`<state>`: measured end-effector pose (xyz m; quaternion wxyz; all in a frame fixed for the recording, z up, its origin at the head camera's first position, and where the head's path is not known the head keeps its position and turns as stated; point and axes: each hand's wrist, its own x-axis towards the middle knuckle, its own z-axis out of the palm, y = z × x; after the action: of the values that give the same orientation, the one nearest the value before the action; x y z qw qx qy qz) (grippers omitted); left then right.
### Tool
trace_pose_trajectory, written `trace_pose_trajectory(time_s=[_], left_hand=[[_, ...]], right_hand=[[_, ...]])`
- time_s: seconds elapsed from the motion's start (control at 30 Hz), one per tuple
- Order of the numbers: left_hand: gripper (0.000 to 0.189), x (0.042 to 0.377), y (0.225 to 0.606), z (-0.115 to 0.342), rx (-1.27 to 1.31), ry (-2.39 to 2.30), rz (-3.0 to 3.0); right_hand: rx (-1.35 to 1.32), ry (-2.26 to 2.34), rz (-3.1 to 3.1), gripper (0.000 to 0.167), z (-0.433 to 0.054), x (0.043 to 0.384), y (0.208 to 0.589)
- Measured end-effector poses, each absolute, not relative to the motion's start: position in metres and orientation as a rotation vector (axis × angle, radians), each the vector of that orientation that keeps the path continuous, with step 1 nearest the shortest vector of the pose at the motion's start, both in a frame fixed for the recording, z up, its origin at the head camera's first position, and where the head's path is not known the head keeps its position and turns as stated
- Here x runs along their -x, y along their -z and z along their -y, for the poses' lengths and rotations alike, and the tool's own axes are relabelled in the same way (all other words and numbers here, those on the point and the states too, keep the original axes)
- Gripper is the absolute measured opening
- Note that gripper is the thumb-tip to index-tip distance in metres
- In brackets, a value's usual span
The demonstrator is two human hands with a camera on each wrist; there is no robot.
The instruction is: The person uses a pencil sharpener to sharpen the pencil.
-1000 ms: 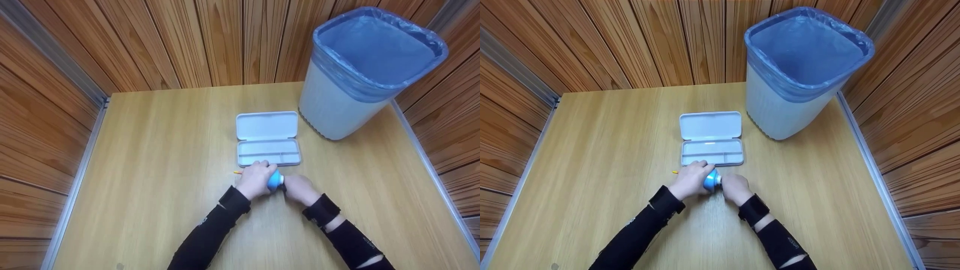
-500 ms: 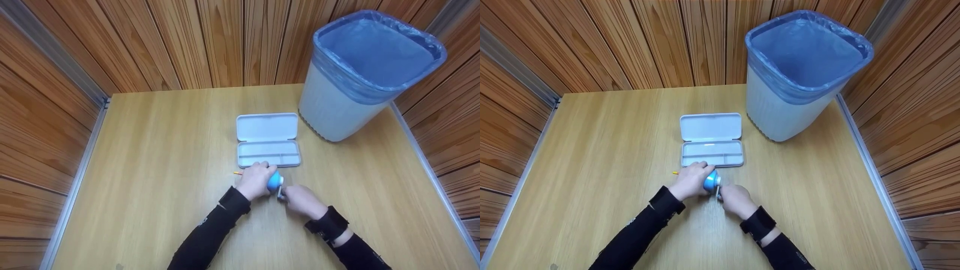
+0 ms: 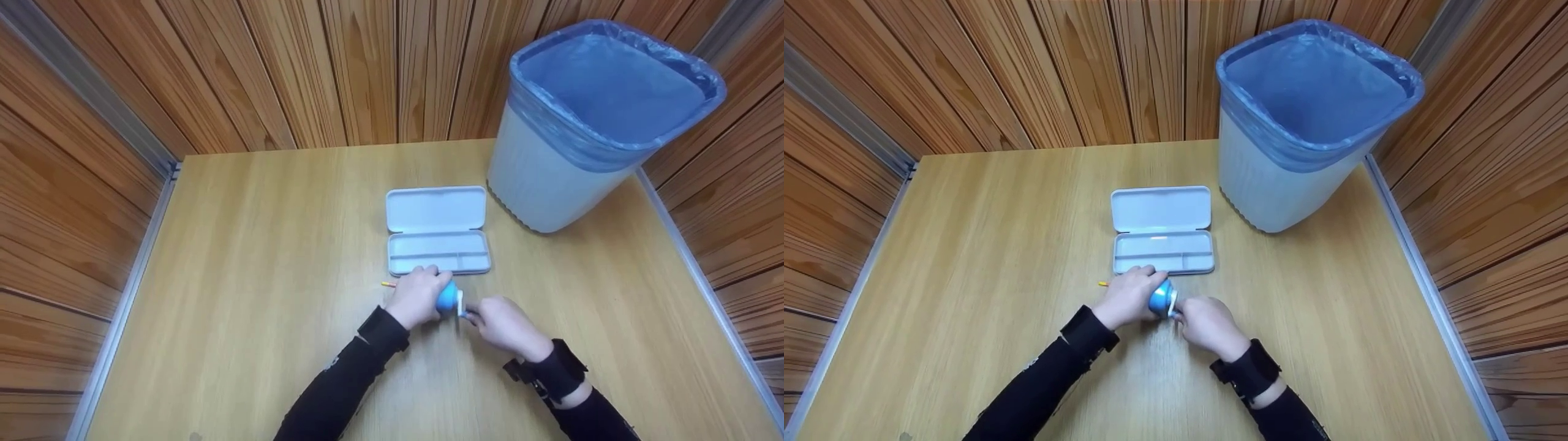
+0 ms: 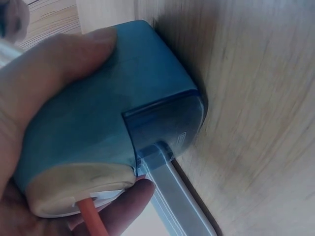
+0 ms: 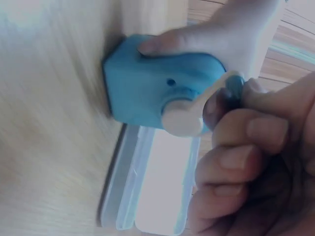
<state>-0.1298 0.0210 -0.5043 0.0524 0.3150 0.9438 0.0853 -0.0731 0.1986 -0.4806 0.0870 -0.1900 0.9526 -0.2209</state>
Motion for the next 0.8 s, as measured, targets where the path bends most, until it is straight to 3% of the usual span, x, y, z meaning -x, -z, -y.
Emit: trace_pose_trajectory(time_s=[0.43,0.8], left_hand=[[0.057,0.13,0.507,-0.021,-0.996,-0.275,-2.89],[0.057,0.129,0.507,-0.019,-1.04,-0.259,-2.941]], right_hand=[[0.452,0.663,-2.853,0.012,-0.203,0.093,0.466],[0.454,0.668,-2.94,0.011,-0.207,0.12,0.477]])
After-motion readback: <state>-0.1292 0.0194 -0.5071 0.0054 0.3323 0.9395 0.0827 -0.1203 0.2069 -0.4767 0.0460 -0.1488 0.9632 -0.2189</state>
